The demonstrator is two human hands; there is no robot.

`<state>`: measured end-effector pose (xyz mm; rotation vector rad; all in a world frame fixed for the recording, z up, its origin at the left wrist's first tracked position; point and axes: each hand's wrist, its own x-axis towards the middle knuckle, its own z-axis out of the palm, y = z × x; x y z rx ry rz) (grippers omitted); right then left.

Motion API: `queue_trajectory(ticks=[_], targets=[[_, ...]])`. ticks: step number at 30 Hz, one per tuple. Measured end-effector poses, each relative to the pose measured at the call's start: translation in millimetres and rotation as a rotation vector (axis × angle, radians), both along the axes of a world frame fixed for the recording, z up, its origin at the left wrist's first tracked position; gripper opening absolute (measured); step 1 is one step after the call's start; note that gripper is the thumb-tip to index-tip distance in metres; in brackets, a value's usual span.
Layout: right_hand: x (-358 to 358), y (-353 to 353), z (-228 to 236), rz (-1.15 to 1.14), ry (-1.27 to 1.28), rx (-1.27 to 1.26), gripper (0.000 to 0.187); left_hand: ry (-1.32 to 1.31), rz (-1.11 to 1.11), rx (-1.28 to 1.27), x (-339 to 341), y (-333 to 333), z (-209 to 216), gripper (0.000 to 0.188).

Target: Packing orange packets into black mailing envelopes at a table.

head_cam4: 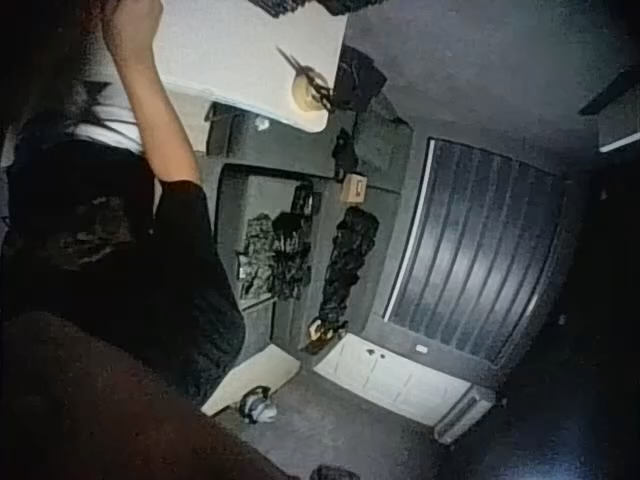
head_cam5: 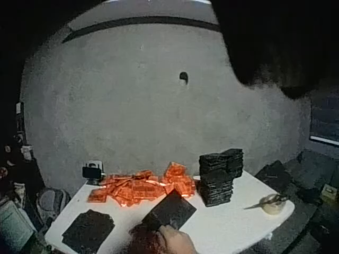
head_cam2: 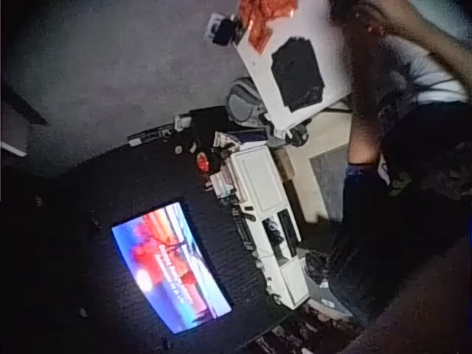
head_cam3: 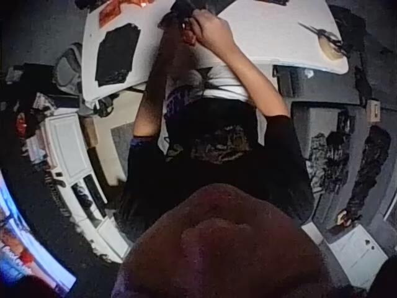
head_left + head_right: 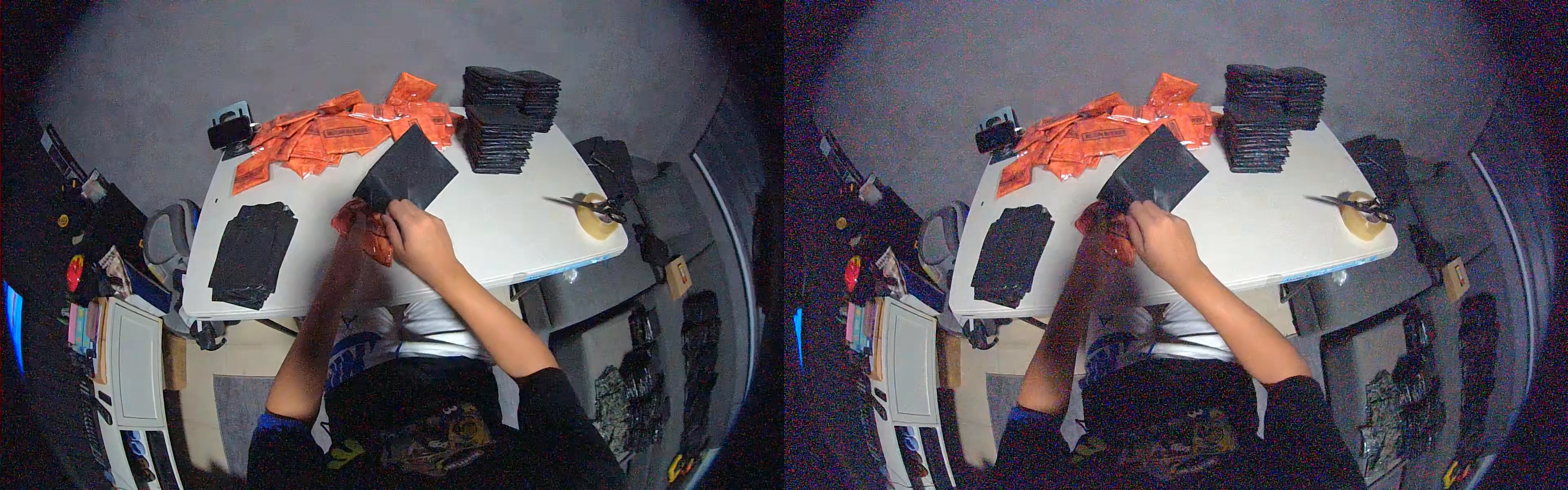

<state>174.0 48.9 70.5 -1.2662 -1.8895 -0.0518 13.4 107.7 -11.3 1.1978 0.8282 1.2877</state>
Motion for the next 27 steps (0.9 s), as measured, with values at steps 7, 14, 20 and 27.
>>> queue_trajectory(ticks=[7, 14, 20, 27], targets=[[-6, -4, -4, 0.147, 0.122, -0.068, 0.013, -0.075, -0.169, -0.105, -17, 10, 3, 0.037], [-14, -5, 13, 0.182, 0.177, -0.025, 0.007, 0.106, -0.131, 0.026, -24, -13, 25, 0.037], [-16, 0, 17, 0.198, 0.184, 0.083, 0.008, 0.232, -0.263, 0.065, -20, -15, 30, 0.04], [-8, -6, 11, 0.227, 0.187, -0.028, 0.008, 0.396, -0.069, -0.241, -8, 16, 4, 0.056]])
